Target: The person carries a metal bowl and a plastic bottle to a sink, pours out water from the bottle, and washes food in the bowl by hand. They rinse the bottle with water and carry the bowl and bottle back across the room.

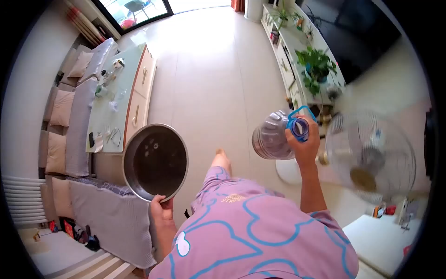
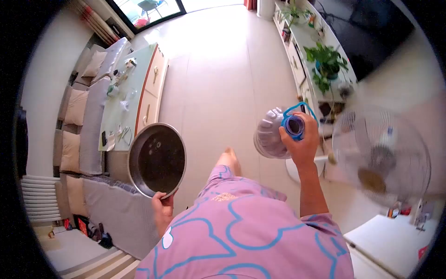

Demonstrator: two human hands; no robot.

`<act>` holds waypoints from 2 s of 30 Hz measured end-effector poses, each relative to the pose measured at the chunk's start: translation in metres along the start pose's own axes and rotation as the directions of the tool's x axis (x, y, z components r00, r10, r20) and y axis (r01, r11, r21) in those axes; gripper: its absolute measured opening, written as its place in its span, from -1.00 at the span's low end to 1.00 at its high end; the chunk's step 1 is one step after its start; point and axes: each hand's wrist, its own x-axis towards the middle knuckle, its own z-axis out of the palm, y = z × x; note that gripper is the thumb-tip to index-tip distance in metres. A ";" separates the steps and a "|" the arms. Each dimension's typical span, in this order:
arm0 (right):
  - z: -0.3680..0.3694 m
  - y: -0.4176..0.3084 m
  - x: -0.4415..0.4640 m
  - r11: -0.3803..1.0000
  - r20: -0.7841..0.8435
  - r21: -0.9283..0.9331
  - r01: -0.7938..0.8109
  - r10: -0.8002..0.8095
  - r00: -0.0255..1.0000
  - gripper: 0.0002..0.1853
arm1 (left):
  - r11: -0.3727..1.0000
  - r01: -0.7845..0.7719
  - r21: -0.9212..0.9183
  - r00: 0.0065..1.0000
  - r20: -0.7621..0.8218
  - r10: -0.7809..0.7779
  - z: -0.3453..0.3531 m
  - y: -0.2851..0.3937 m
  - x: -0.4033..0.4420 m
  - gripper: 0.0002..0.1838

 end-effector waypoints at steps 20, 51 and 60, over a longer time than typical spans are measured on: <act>0.317 0.276 0.506 0.956 -0.072 -0.219 -0.195 0.184 0.980 -0.58 | 0.996 0.048 0.076 0.990 0.131 -0.057 0.683 0.061 0.421 -0.76; 0.992 0.548 1.317 0.968 0.030 -0.225 -0.109 0.119 0.992 -0.60 | 0.994 0.001 0.105 0.999 0.048 -0.006 1.458 0.287 1.059 -0.78; 1.228 0.620 1.557 0.979 0.072 -0.189 0.079 -0.066 0.995 -0.57 | 0.993 0.078 0.093 0.997 -0.021 -0.077 1.663 0.361 1.237 -0.77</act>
